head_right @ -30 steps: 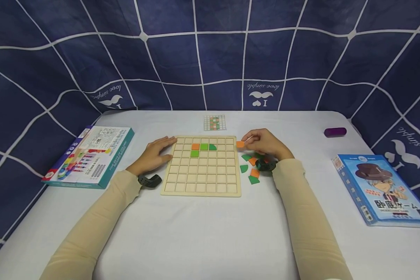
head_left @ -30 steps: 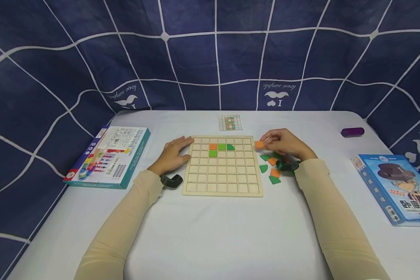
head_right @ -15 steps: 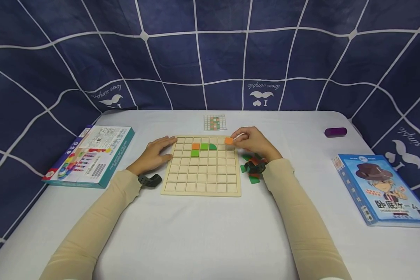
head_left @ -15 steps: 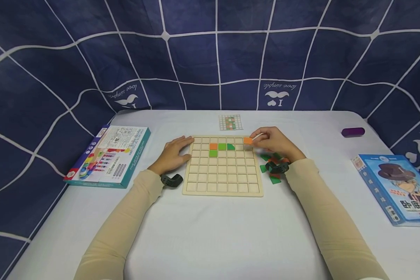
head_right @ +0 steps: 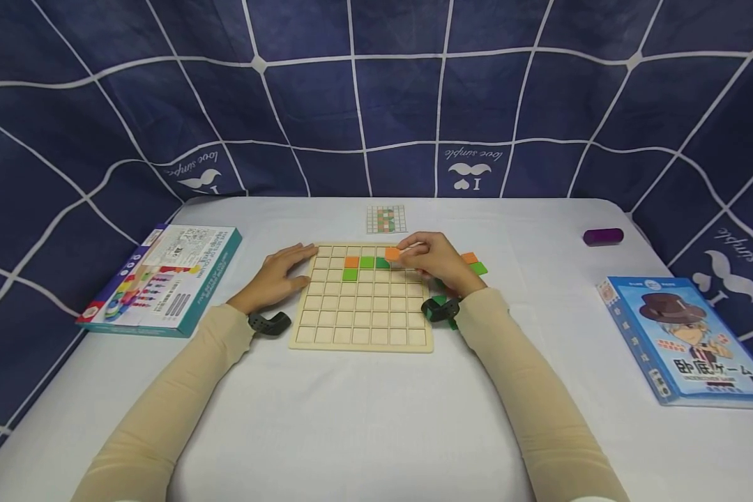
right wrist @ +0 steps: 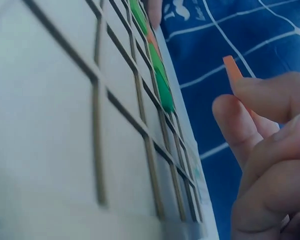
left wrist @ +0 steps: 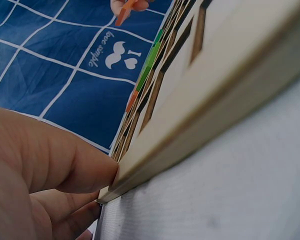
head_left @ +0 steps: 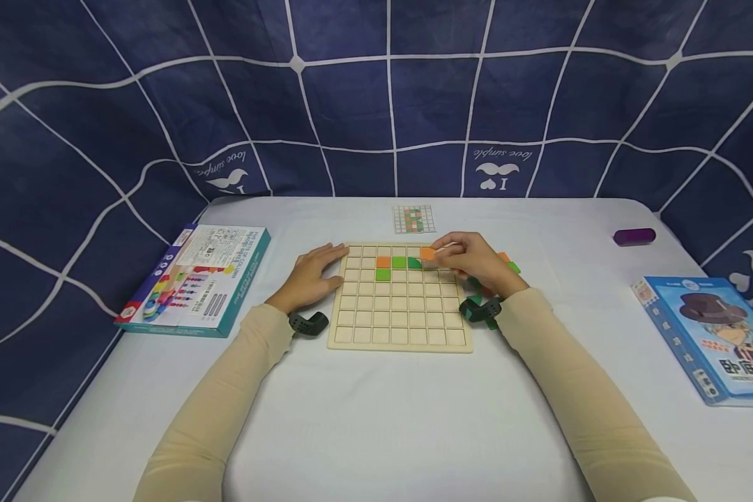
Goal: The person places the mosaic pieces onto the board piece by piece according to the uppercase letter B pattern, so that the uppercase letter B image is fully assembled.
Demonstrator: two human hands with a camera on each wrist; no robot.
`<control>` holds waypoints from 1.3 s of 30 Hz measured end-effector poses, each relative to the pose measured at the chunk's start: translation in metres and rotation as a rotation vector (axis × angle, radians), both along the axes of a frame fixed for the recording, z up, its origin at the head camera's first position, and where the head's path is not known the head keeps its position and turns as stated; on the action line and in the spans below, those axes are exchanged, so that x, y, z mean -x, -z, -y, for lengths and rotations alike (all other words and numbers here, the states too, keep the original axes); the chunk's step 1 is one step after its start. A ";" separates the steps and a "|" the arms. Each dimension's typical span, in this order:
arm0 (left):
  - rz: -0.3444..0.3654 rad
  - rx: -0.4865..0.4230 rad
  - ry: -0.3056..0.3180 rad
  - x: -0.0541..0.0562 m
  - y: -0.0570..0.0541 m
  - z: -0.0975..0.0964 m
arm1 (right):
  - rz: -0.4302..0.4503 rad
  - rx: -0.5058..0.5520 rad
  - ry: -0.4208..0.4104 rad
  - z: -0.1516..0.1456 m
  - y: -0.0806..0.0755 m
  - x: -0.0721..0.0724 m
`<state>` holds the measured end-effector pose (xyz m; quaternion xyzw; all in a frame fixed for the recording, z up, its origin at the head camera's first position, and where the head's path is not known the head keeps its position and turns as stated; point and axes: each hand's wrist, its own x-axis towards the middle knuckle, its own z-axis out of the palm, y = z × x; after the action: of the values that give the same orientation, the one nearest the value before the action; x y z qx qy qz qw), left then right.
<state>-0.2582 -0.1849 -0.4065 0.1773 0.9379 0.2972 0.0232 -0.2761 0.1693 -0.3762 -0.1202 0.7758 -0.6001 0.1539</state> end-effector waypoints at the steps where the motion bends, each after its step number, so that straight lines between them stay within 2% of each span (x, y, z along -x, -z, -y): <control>1: -0.001 0.000 0.000 0.000 0.000 0.000 | 0.008 0.010 -0.001 0.002 0.000 -0.001; 8: -0.001 -0.002 -0.003 0.000 0.000 0.000 | 0.104 0.101 0.020 0.011 0.009 -0.002; 11: -0.002 -0.002 -0.002 -0.001 0.000 -0.001 | 0.121 0.117 0.017 0.013 0.013 -0.001; 15: -0.008 -0.003 0.000 -0.001 0.000 -0.001 | 0.102 0.097 -0.003 0.014 0.017 -0.001; 26: 0.009 0.010 -0.012 0.000 0.001 -0.001 | 0.004 -0.078 -0.085 0.015 0.017 -0.005; 39: 0.004 0.004 -0.011 -0.001 0.000 -0.001 | -0.017 -0.117 -0.098 0.017 0.016 -0.006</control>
<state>-0.2573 -0.1841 -0.4067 0.1717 0.9394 0.2957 0.0237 -0.2697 0.1523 -0.3924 -0.1540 0.8039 -0.5445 0.1834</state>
